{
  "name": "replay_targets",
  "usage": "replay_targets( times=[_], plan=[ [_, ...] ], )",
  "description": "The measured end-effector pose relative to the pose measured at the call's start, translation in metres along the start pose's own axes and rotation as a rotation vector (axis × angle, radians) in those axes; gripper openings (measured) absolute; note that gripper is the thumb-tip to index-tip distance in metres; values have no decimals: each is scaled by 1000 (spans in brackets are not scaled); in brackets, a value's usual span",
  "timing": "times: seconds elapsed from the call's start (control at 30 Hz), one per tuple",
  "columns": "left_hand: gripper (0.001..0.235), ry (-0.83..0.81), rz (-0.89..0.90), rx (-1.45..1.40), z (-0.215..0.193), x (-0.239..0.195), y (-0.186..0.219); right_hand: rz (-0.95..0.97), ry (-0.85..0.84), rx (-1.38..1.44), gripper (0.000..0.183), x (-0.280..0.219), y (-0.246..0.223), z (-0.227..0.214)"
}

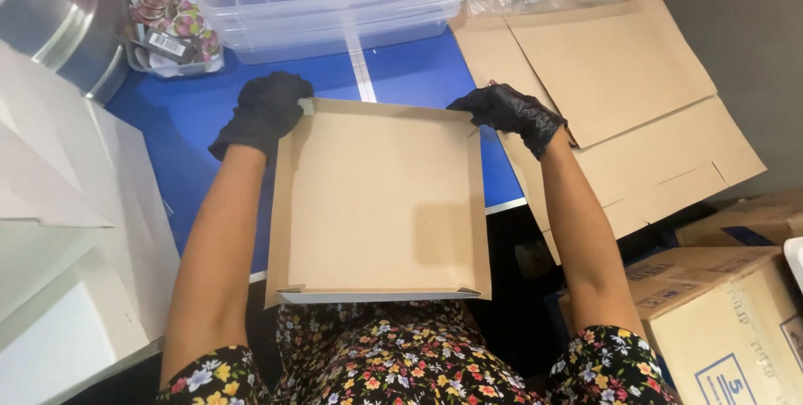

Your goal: Assembling a cardboard pastry box by folding the sides and pressing the edges.

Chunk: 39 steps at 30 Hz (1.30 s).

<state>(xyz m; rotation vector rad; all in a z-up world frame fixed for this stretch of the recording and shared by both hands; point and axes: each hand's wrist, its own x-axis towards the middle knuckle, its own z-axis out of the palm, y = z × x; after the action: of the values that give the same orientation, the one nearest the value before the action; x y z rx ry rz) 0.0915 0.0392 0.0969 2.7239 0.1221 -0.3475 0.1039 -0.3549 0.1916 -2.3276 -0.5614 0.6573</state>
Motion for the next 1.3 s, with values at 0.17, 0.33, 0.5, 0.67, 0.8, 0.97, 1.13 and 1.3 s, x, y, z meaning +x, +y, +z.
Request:
replay_targets(
  times=[0.17,0.33,0.5,0.67,0.8,0.97,1.13,1.3],
  plan=[
    [38,-66,-57,119,-18,-20,9,61,14,-42,40,-2,1,-5],
    [38,-117,-90,137,-21,-22,3,-77,-88,-14,65,14,36,2],
    [38,-93,-90,135,-17,-24,-7,-125,-89,-87,59,42,92,14],
    [42,-109,-44,192,-17,-26,-9,114,9,183,48,16,23,9],
    [42,-107,-59,140,-31,-43,3,273,69,257,48,25,47,20],
    [41,-145,-2,187,-37,-50,14,-158,66,-136,63,57,107,53],
    [38,-174,44,279,-29,-42,15,-31,111,-256,34,37,53,56],
    [38,-163,82,288,-24,-43,29,-189,361,-632,19,80,111,66]
  ],
)
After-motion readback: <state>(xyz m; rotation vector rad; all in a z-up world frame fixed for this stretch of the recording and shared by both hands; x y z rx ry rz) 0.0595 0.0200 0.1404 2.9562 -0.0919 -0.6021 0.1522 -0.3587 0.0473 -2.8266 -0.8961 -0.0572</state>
